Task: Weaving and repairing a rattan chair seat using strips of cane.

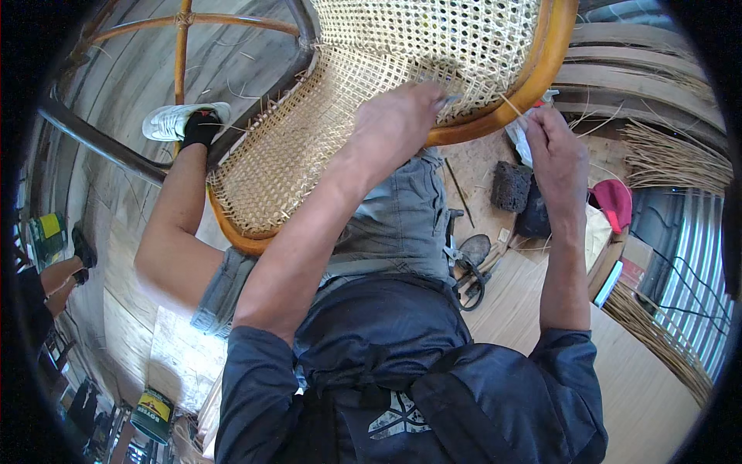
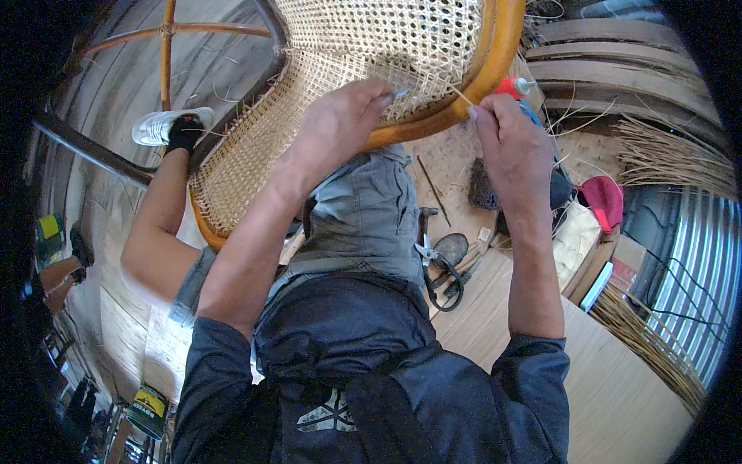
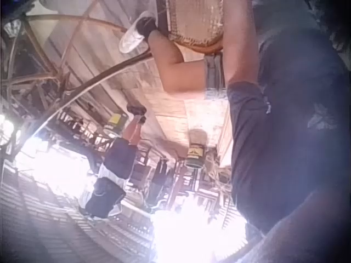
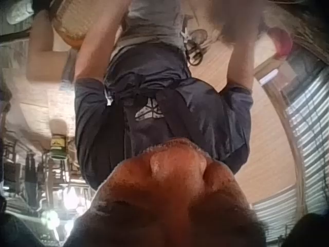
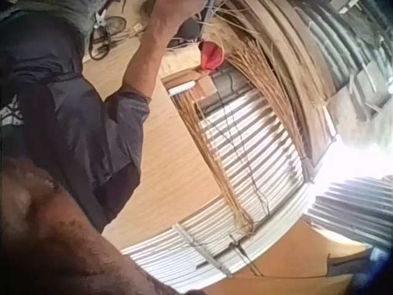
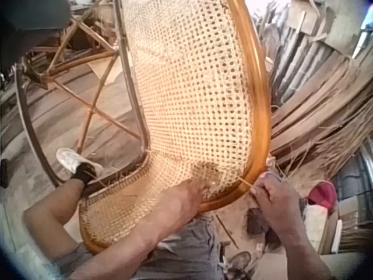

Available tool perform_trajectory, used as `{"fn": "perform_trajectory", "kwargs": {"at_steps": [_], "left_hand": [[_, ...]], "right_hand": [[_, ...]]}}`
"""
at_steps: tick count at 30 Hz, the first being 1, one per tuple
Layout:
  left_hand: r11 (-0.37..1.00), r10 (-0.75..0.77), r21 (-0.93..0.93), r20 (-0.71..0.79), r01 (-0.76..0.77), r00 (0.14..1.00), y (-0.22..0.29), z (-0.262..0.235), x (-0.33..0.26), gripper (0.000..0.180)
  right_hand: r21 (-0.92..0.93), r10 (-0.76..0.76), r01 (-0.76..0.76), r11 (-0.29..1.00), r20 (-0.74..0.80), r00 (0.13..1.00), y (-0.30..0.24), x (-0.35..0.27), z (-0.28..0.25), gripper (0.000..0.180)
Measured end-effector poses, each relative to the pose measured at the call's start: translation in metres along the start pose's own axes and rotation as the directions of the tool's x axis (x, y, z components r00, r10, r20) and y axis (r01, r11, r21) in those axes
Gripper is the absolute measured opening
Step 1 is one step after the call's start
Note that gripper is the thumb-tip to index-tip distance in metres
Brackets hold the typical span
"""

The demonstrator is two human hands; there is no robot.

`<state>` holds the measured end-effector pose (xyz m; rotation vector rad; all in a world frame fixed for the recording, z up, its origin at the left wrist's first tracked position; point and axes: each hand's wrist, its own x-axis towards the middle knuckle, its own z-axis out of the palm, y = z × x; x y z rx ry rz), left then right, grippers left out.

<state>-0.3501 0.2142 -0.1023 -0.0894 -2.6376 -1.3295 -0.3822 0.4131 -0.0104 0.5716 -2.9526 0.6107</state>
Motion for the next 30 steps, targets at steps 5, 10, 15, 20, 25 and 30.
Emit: {"fn": "perform_trajectory", "kwargs": {"at_steps": [5,10,15,20,25,30], "left_hand": [[0.992,-0.03,0.126,0.021,0.027,0.999,0.009,0.018,0.031,0.025],[0.994,-0.041,0.1,-0.018,0.043,0.999,0.008,0.02,0.032,0.026],[0.993,-0.007,0.119,-0.037,0.011,0.999,0.006,0.023,0.037,0.025],[0.973,0.03,0.229,-0.029,-0.022,0.999,0.013,0.023,0.045,0.024],[0.952,0.121,0.282,0.004,-0.117,0.993,0.016,0.016,0.049,0.023],[0.907,0.008,0.408,0.234,-0.105,0.972,0.021,0.005,0.066,0.022]], "right_hand": [[-0.23,-0.019,0.008,0.973,-0.049,0.999,0.013,0.015,0.016,0.016],[-0.246,-0.072,0.047,0.968,-0.093,0.993,0.019,0.016,0.023,0.015],[-0.307,-0.124,0.086,0.948,-0.106,0.987,0.021,0.018,0.025,0.015],[-0.406,-0.203,0.14,0.903,-0.115,0.972,0.017,0.022,0.039,0.015],[-0.464,-0.197,0.105,0.879,-0.154,0.968,0.013,0.026,0.045,0.013],[-0.614,-0.265,0.16,0.773,-0.083,0.961,0.014,0.027,0.046,0.012]]}}
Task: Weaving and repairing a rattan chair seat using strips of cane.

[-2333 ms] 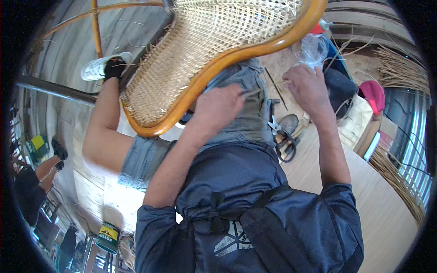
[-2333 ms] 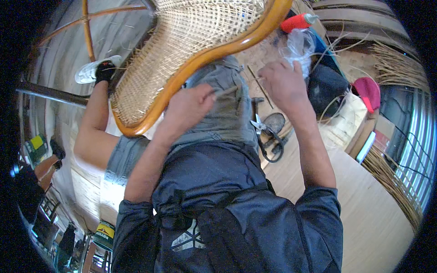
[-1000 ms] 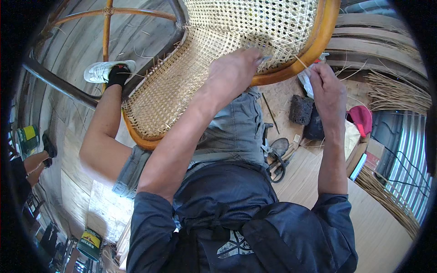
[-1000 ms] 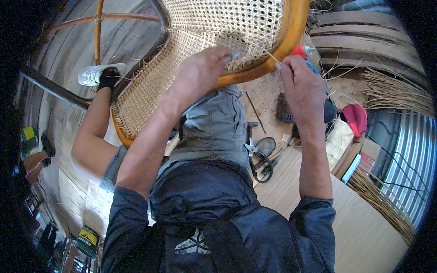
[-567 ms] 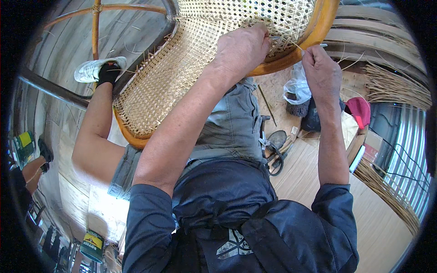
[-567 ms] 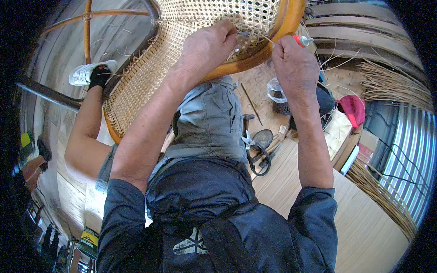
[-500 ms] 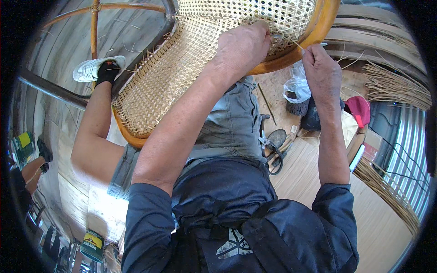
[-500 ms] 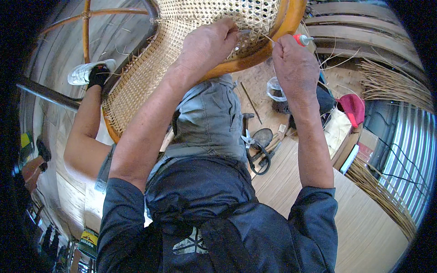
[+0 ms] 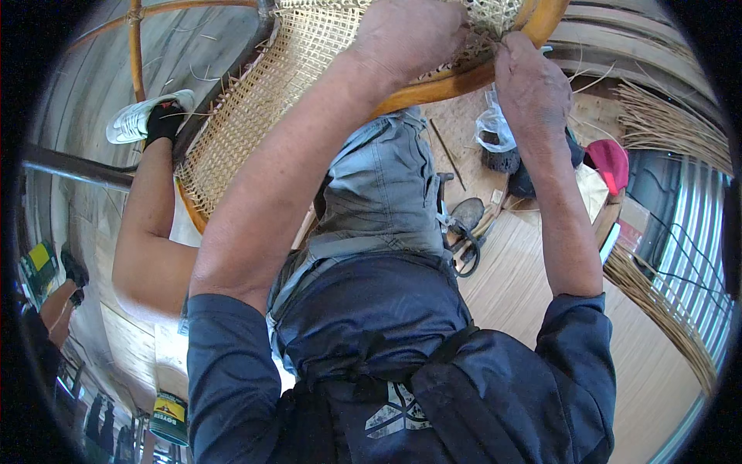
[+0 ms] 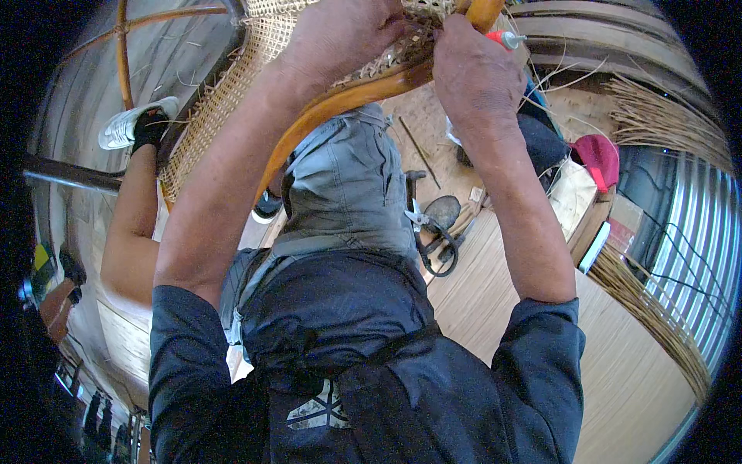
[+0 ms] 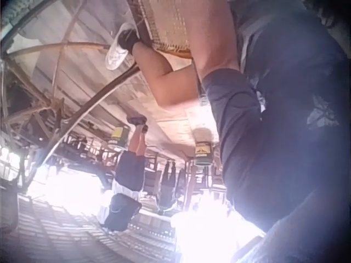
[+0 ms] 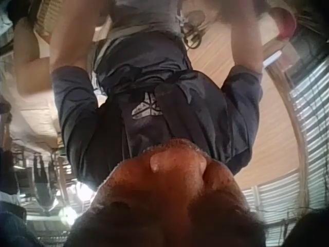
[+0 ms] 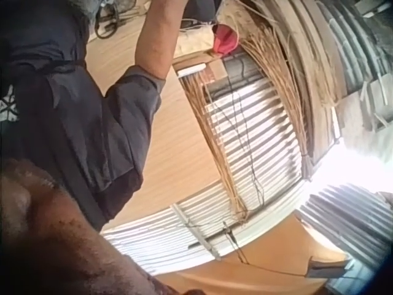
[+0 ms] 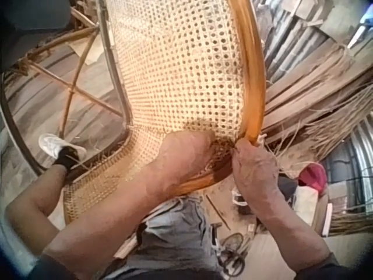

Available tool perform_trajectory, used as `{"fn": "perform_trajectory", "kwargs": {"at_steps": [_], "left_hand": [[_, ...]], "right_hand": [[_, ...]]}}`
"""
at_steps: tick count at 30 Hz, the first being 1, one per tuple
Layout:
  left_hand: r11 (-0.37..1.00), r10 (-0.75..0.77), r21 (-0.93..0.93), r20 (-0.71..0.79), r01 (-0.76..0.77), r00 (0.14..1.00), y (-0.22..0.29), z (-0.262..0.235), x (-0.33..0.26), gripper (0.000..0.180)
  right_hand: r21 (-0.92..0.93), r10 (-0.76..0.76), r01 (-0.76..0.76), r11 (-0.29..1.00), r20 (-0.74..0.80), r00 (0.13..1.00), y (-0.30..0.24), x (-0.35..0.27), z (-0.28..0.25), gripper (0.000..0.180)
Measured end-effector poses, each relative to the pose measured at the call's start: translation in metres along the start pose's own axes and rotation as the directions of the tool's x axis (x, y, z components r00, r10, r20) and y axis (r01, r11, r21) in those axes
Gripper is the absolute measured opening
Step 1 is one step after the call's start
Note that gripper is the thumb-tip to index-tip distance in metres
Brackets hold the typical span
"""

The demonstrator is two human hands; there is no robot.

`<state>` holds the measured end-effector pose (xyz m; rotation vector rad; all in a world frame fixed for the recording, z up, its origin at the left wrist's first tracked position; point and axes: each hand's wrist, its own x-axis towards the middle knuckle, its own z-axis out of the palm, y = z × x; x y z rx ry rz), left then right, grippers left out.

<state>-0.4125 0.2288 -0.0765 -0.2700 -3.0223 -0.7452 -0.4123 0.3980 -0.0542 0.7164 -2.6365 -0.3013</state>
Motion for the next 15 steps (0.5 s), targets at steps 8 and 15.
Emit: {"fn": "perform_trajectory", "kwargs": {"at_steps": [8,15], "left_hand": [[0.958,0.167,-0.2,-0.186,-0.204,0.968,-0.016,0.009,-0.002,0.025],[0.95,-0.11,-0.307,-0.185,0.048,0.977,-0.014,0.036,-0.037,0.022]], "right_hand": [[-0.331,0.252,-0.197,0.923,0.132,0.959,-0.028,0.013,-0.004,0.015],[0.086,0.121,-0.131,0.988,0.111,0.986,-0.005,-0.001,-0.013,0.025]]}}
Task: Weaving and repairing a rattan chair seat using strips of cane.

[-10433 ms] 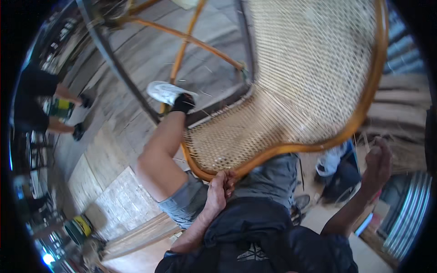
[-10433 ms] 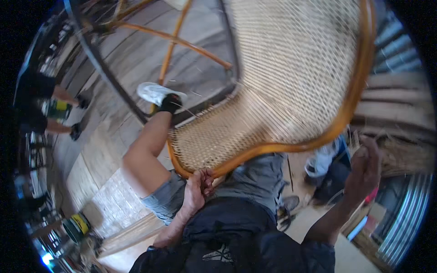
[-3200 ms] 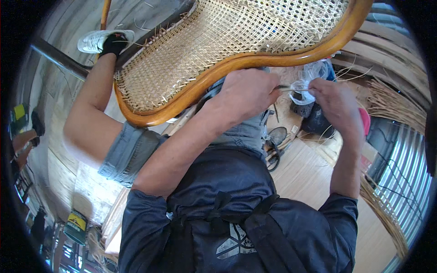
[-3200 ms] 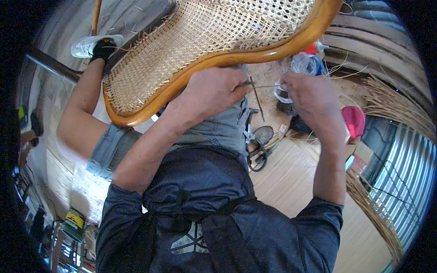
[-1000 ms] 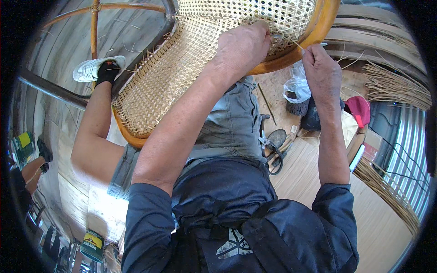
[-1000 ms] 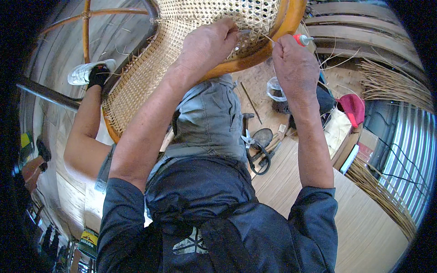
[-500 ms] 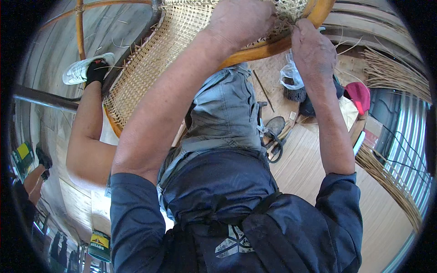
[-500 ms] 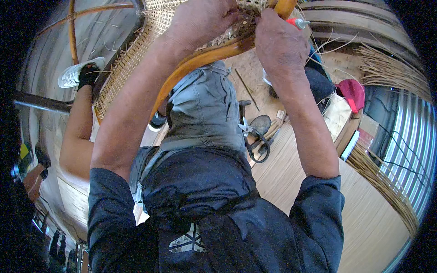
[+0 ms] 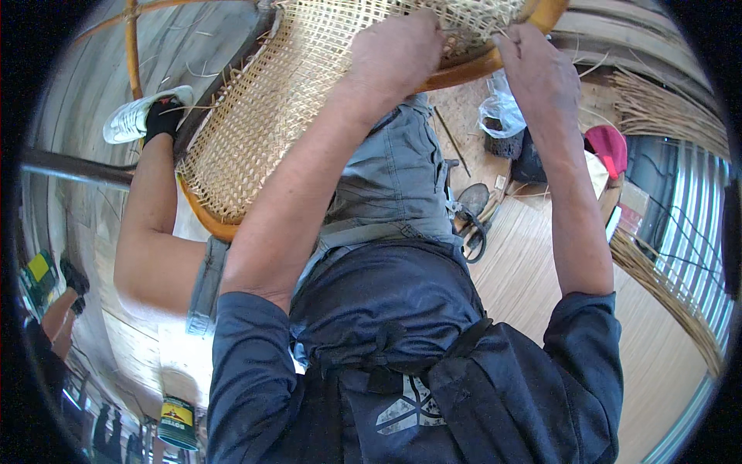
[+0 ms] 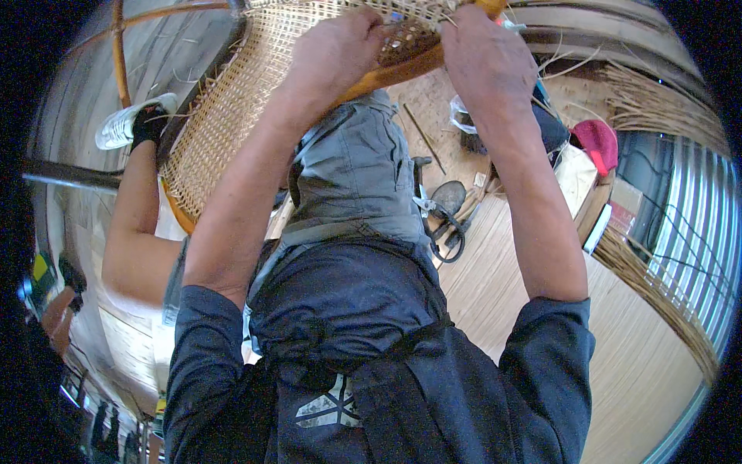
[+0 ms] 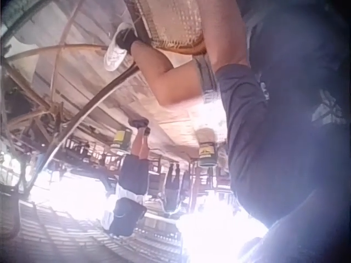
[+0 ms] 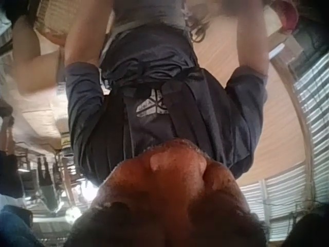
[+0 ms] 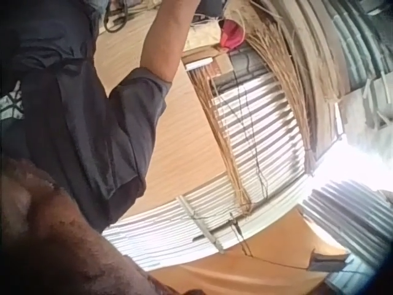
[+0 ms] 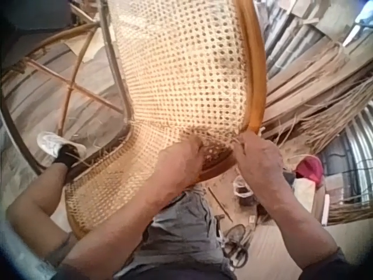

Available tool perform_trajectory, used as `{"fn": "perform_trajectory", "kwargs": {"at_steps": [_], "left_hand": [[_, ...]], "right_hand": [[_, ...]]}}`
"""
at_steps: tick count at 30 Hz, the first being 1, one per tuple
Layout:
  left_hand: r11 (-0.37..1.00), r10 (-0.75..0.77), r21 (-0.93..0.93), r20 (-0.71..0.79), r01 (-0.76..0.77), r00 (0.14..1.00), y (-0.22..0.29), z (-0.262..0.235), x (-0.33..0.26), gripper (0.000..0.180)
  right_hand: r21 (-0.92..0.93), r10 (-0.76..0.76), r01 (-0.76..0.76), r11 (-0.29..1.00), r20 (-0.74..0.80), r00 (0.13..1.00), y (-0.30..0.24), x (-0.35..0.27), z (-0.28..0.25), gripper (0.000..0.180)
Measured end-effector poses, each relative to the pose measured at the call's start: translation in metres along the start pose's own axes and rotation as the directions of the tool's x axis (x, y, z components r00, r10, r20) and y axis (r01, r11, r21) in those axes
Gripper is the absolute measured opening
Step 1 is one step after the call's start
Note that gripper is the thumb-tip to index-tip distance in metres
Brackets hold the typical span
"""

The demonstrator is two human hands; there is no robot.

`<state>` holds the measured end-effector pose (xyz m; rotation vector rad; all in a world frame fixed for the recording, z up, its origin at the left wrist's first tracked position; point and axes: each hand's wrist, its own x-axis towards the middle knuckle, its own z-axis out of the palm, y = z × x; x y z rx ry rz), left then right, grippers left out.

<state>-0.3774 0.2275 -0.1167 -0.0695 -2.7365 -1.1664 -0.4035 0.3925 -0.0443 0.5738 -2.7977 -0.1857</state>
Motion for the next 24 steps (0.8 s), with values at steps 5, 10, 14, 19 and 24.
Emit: {"fn": "perform_trajectory", "kwargs": {"at_steps": [5,10,14,19,24], "left_hand": [[0.968,0.191,0.183,-0.087,-0.173,0.978,0.002,0.022,0.009,0.014],[0.891,0.337,0.383,-0.198,-0.244,0.921,0.008,0.026,0.008,0.009],[0.968,0.196,0.182,-0.11,-0.174,0.974,0.012,0.026,0.011,0.006],[0.998,0.053,-0.036,-0.18,-0.06,0.982,0.024,0.022,0.011,0.008],[1.0,0.003,-0.023,-0.191,-0.008,0.982,0.033,0.027,0.011,0.009]], "right_hand": [[-0.068,0.017,-0.017,0.998,-0.004,1.0,-0.005,-0.002,0.001,0.021],[-0.107,0.016,-0.021,0.994,-0.051,0.999,-0.004,0.002,0.01,0.021],[-0.28,-0.003,0.009,0.96,0.023,1.0,-0.004,0.007,0.015,0.017],[-0.229,-0.051,0.058,0.972,0.037,0.998,0.006,0.013,0.016,0.013],[-0.072,-0.17,0.17,0.983,0.013,0.985,0.013,0.01,0.014,0.012]]}}
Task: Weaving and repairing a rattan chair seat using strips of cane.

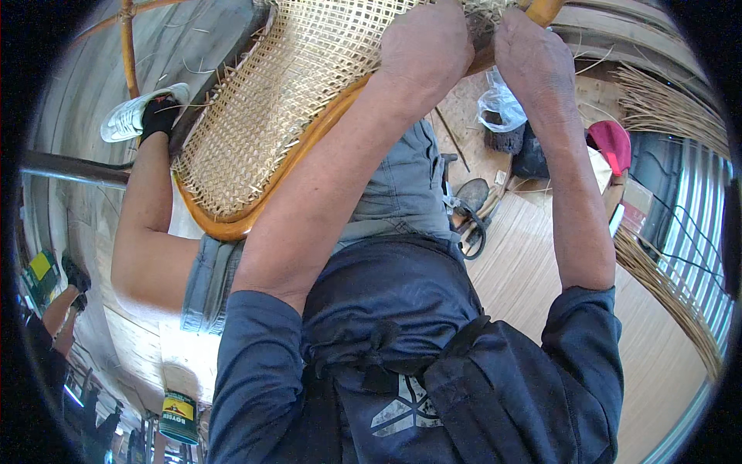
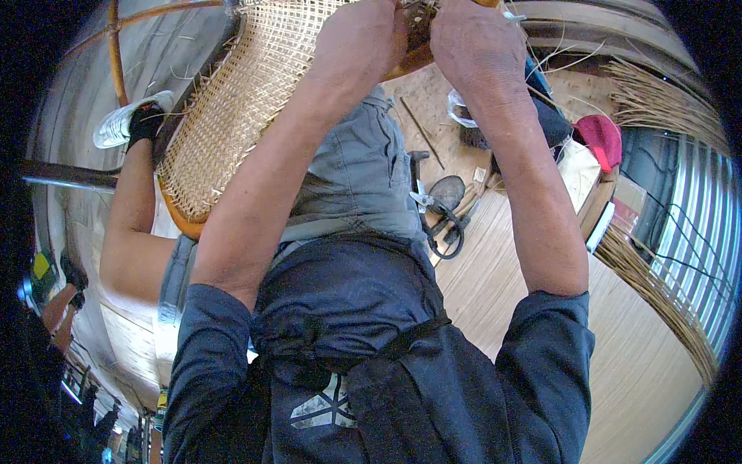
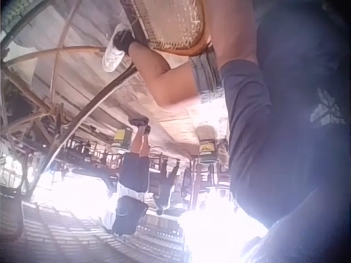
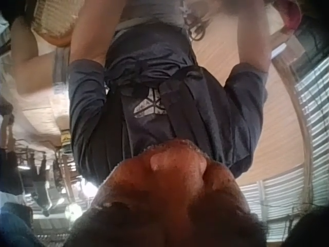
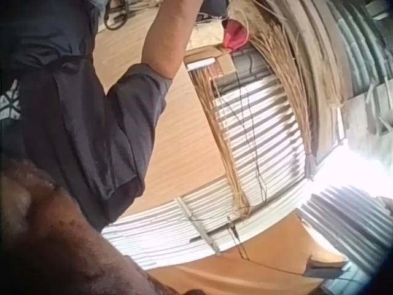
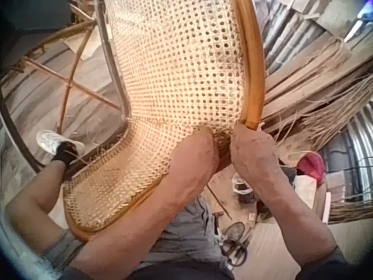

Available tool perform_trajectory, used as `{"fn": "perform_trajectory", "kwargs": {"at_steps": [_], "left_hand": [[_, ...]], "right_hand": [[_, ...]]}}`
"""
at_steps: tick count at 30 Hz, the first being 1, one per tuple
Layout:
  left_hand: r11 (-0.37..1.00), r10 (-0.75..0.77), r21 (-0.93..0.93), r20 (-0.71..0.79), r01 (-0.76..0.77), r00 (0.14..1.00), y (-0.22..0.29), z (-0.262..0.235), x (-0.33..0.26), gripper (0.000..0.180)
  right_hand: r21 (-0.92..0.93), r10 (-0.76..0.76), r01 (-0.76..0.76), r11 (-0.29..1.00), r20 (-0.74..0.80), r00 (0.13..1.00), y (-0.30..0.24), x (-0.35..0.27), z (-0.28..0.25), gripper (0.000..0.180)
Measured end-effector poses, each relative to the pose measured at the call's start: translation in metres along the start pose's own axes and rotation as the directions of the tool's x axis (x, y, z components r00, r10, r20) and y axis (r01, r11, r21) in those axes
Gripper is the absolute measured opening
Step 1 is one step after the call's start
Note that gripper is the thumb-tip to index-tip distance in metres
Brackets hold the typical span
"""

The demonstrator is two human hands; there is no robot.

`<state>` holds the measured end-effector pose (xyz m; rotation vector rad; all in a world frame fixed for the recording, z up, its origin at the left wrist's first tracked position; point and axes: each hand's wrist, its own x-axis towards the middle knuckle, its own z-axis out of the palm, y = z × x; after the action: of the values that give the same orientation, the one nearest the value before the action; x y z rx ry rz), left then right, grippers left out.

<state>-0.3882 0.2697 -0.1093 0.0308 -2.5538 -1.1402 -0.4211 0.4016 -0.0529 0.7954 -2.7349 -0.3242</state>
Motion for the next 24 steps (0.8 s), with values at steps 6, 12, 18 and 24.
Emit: {"fn": "perform_trajectory", "kwargs": {"at_steps": [6,12,18,24], "left_hand": [[0.985,-0.066,-0.154,0.076,0.077,0.995,-0.015,0.005,0.013,0.016],[0.801,0.02,-0.588,0.211,0.111,0.977,-0.017,-0.009,0.017,0.022],[0.769,0.434,0.369,0.299,-0.522,0.85,-0.031,0.009,0.018,0.017],[0.999,-0.037,0.018,0.076,0.036,0.996,-0.006,-0.007,0.009,0.013]], "right_hand": [[-0.102,0.153,-0.15,0.983,0.013,0.988,-0.021,0.006,-0.008,0.011],[-0.274,0.018,-0.014,0.962,0.011,1.0,-0.011,0.007,0.005,0.009],[-0.164,0.206,-0.206,0.965,-0.016,0.978,-0.026,0.009,-0.002,0.009],[0.255,0.146,-0.14,0.957,-0.007,0.989,-0.028,0.009,-0.037,0.014]]}}
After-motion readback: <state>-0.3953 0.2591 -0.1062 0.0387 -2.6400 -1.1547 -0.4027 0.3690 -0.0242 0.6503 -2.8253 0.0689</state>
